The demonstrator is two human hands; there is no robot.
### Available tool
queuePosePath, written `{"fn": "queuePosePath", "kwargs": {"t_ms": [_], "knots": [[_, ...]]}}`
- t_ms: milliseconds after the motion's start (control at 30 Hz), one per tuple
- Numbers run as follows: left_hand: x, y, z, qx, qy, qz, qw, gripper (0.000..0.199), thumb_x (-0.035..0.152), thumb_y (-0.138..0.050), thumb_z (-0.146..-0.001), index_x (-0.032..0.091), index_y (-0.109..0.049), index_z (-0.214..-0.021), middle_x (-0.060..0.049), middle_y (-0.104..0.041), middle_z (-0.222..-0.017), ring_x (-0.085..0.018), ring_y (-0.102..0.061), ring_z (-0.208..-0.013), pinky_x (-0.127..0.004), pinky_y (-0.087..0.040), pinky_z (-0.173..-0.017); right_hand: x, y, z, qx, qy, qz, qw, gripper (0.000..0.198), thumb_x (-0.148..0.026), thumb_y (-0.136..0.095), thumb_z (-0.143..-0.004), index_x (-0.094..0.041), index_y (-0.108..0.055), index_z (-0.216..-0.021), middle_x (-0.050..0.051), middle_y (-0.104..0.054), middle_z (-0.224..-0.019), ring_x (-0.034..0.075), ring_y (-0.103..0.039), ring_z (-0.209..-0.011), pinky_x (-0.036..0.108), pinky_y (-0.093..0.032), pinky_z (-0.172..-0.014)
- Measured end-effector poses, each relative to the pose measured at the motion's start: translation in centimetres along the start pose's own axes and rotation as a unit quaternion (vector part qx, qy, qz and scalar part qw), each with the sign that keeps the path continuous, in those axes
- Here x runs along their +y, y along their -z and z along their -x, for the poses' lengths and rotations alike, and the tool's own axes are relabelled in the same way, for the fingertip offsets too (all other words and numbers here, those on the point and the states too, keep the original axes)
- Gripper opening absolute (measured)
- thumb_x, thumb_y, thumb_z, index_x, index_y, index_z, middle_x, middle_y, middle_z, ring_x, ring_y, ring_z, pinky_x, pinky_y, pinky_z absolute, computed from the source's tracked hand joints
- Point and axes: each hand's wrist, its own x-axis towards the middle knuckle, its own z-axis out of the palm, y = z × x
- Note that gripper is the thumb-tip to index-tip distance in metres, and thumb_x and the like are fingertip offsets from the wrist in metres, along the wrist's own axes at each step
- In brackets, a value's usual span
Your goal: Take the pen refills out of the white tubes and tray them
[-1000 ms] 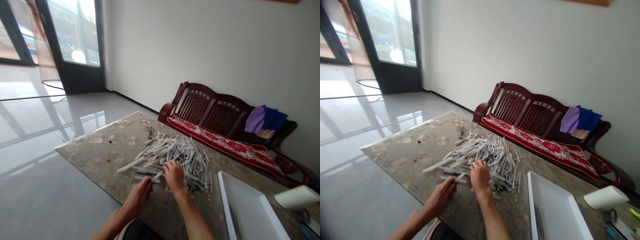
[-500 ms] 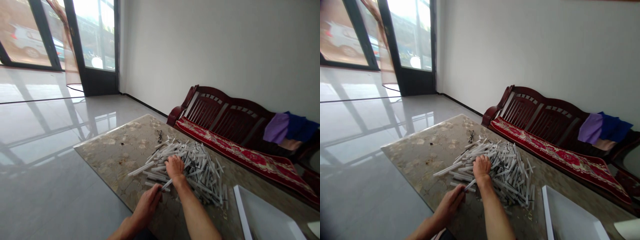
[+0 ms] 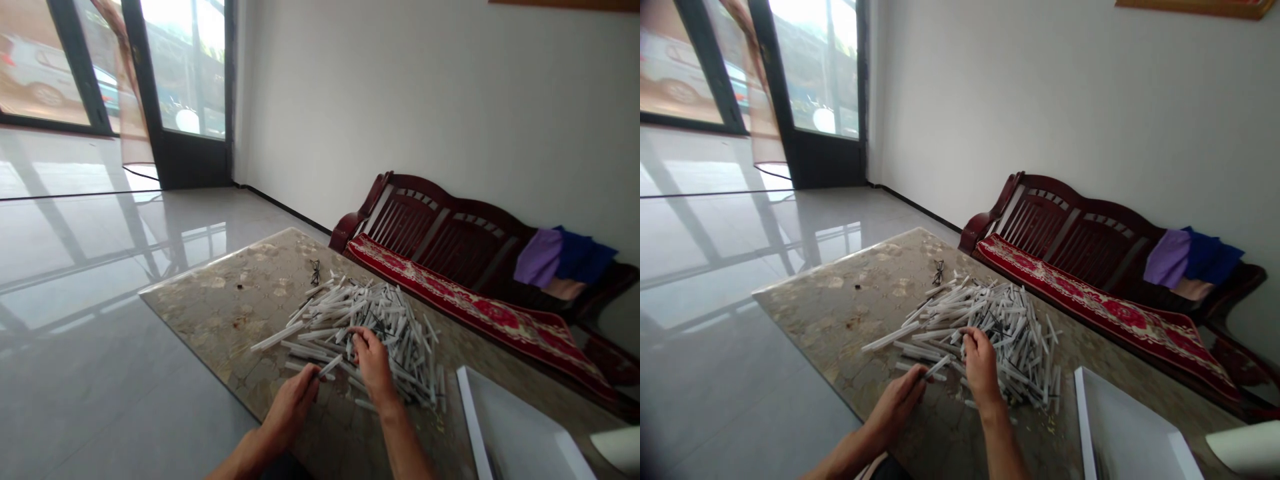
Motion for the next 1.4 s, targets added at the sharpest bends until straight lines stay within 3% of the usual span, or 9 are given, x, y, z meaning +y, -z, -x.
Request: {"fn": "queuePosePath", "kwargs": {"t_ms": [67,200,667,867,1000,1100,1167,1333,1400], "knots": [[0.4,0.0,0.0,-0.005,-0.001,-0.007,1.000,0.025,0.036,-0.038,-0.096,0.023,-0.059,-0.090,0.000,-0.066,-0.075,-0.017,-0.061,-0.068,-0.024,-0.045,-0.067,-0.2,0.7,1.9,-0.004,-0.090,-0.141,0.986,0.028,-0.042,-0.067,-0.077,-0.019,-0.070,-0.091,-0.004,-0.063,-0.061,0.012,-0.055,-0.051,0.021,-0.042,-0.045],[0.9,-0.3,0.1,-0.016,-0.001,-0.028,0.999,0.026,0.037,-0.038,-0.095,0.023,-0.058,-0.087,0.001,-0.065,-0.073,-0.017,-0.061,-0.068,-0.024,-0.044,-0.066,-1.2,1.3,4.6,0.024,-0.184,-0.258,0.948,0.042,-0.047,-0.084,-0.060,-0.018,-0.068,-0.087,0.002,-0.073,-0.077,0.013,-0.063,-0.061,0.020,-0.047,-0.048],[0.8,-1.3,0.2,-0.054,0.008,-0.033,0.998,0.030,0.040,-0.037,-0.096,0.023,-0.061,-0.091,0.001,-0.065,-0.077,-0.017,-0.060,-0.072,-0.023,-0.045,-0.069,-1.2,2.0,6.3,0.039,-0.185,-0.230,0.955,0.041,-0.047,-0.088,-0.051,-0.016,-0.077,-0.077,0.002,-0.070,-0.065,0.014,-0.061,-0.058,0.018,-0.043,-0.042],[0.9,-1.2,0.2,-0.064,-0.007,-0.039,0.997,0.028,0.036,-0.039,-0.095,0.023,-0.063,-0.093,0.000,-0.069,-0.081,-0.017,-0.064,-0.077,-0.023,-0.046,-0.072,0.0,2.4,6.6,0.017,-0.140,-0.135,0.981,0.038,-0.049,-0.080,-0.062,-0.016,-0.077,-0.080,0.003,-0.069,-0.063,0.016,-0.061,-0.056,0.022,-0.043,-0.042],[0.6,-1.2,0.2,-0.053,-0.021,-0.055,0.997,0.026,0.032,-0.041,-0.095,0.024,-0.066,-0.095,0.000,-0.073,-0.086,-0.017,-0.068,-0.081,-0.022,-0.047,-0.074,-0.1,3.4,6.9,-0.007,-0.030,0.028,0.999,0.029,-0.046,-0.067,-0.079,-0.019,-0.075,-0.082,0.003,-0.070,-0.068,0.018,-0.063,-0.062,0.026,-0.048,-0.055],[0.6,-1.4,0.2,-0.040,-0.036,-0.101,0.993,0.024,0.029,-0.043,-0.094,0.024,-0.066,-0.092,0.000,-0.074,-0.085,-0.017,-0.069,-0.080,-0.022,-0.047,-0.073,-0.5,4.1,7.2,-0.019,0.081,0.162,0.983,0.028,-0.042,-0.057,-0.089,-0.021,-0.069,-0.075,0.003,-0.070,-0.073,0.018,-0.064,-0.069,0.027,-0.046,-0.066],[0.8,-1.5,0.2,-0.040,-0.055,-0.143,0.987,0.023,0.027,-0.044,-0.094,0.024,-0.066,-0.090,-0.001,-0.074,-0.084,-0.017,-0.069,-0.078,-0.021,-0.047,-0.071,-0.5,4.2,7.4,-0.018,0.124,0.225,0.966,0.036,-0.043,-0.048,-0.095,-0.022,-0.063,-0.070,0.003,-0.067,-0.070,0.018,-0.062,-0.068,0.026,-0.043,-0.064],[1.3,-1.4,-0.2,-0.067,-0.072,-0.206,0.974,0.021,0.023,-0.046,-0.094,0.024,-0.067,-0.090,0.000,-0.074,-0.083,-0.017,-0.070,-0.077,-0.020,-0.045,-0.067,0.4,4.5,7.7,-0.033,0.106,0.273,0.956,0.051,-0.050,-0.032,-0.102,-0.023,-0.055,-0.064,0.000,-0.060,-0.057,0.016,-0.057,-0.054,0.026,-0.037,-0.054],[1.4,-1.2,-0.3,-0.075,-0.060,-0.207,0.974,0.021,0.023,-0.046,-0.095,0.025,-0.067,-0.091,0.000,-0.075,-0.084,-0.017,-0.071,-0.079,-0.020,-0.045,-0.068,0.4,4.9,7.7,-0.058,0.096,0.248,0.962,0.049,-0.050,-0.031,-0.102,-0.023,-0.060,-0.074,0.000,-0.064,-0.064,0.016,-0.061,-0.060,0.024,-0.040,-0.058]]}}
